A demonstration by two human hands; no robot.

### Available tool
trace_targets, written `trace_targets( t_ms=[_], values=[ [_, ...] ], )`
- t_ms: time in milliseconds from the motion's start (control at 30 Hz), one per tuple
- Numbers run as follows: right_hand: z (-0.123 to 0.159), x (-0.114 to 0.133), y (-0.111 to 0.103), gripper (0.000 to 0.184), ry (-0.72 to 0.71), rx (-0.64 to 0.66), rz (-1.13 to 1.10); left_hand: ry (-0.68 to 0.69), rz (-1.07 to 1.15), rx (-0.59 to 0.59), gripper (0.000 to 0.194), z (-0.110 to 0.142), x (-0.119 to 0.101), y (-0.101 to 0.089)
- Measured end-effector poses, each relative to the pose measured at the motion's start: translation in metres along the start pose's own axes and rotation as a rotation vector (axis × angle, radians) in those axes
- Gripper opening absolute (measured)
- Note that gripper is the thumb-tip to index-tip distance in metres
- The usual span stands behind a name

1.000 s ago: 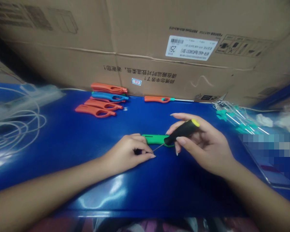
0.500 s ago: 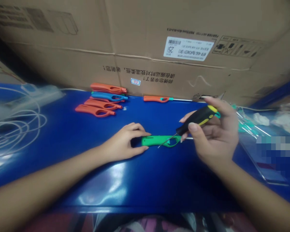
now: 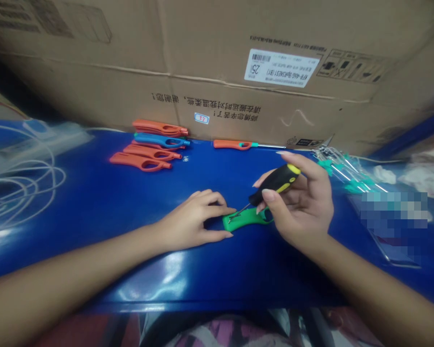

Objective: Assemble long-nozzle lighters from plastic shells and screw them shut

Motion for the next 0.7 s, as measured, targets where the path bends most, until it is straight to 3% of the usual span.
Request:
trace_targets(
  t_ms=[700],
  values=[
    [0.0075, -0.0008, 0.0012, 0.053, -0.077, 0.03, 0.03, -0.001, -0.007, 0.012, 0.043, -0.0008, 0.0011, 0.0006]
  ],
)
Point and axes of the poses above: each hand's wrist, its own z-axis away from the middle knuckle, its own y-axis out of the palm, x = y × z, the point moved 4 cm from there along -z, towards the middle knuckle, and after that the axes turned 15 degrees about z, right-handed, at the moved point
